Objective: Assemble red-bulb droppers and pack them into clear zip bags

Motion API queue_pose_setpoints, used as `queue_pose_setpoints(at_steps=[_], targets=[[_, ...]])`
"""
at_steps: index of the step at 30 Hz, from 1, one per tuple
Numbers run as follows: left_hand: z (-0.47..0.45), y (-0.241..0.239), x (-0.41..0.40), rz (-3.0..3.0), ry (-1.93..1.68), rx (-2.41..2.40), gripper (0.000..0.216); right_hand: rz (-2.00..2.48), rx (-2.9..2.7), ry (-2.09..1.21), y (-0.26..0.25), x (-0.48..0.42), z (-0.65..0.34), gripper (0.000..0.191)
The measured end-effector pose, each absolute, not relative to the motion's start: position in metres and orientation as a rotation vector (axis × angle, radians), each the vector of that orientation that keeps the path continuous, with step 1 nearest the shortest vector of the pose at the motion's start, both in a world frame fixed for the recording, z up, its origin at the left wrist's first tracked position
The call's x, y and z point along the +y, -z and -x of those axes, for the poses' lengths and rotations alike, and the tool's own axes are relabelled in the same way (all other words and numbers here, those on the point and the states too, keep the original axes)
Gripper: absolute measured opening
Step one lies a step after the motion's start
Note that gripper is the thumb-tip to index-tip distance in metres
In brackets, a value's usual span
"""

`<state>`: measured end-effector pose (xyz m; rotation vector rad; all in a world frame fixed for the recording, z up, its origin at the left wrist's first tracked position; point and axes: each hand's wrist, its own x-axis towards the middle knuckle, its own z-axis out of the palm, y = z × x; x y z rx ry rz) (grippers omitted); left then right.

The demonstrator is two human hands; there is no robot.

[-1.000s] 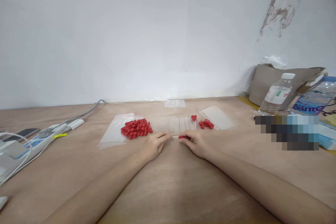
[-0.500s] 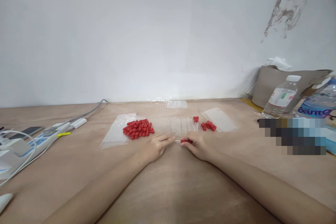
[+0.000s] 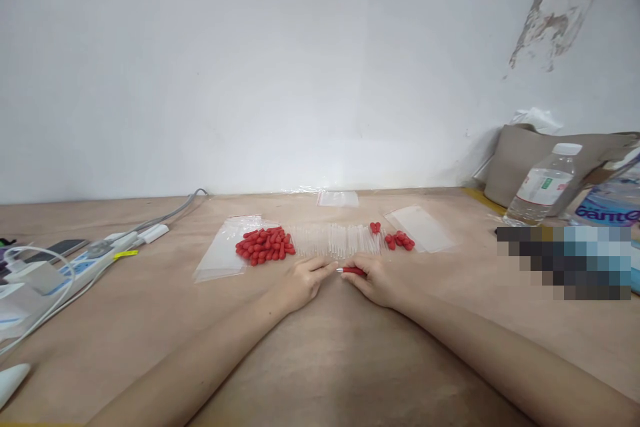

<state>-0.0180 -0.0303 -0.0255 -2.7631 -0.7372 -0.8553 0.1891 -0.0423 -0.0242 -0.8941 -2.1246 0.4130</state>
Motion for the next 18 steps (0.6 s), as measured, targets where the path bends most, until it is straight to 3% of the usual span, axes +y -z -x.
queue_pose_setpoints(at_steps=[6,12,18], targets=[[0.014,0.026,-0.032,2.764,0.951,-0.888,0.033,0.858,-1.928,-0.640,0.023,-0.035,-0.188,0.016],[0.016,0.019,-0.034,2.679,1.115,-1.142,0.044,0.951,-1.485,-0.902,-0.012,-0.012,-0.215,0.037],[0.016,0.020,-0.032,2.646,1.177,-1.209,0.034,1.352,-1.594,-0.587,-0.049,0.030,-0.260,0.031]])
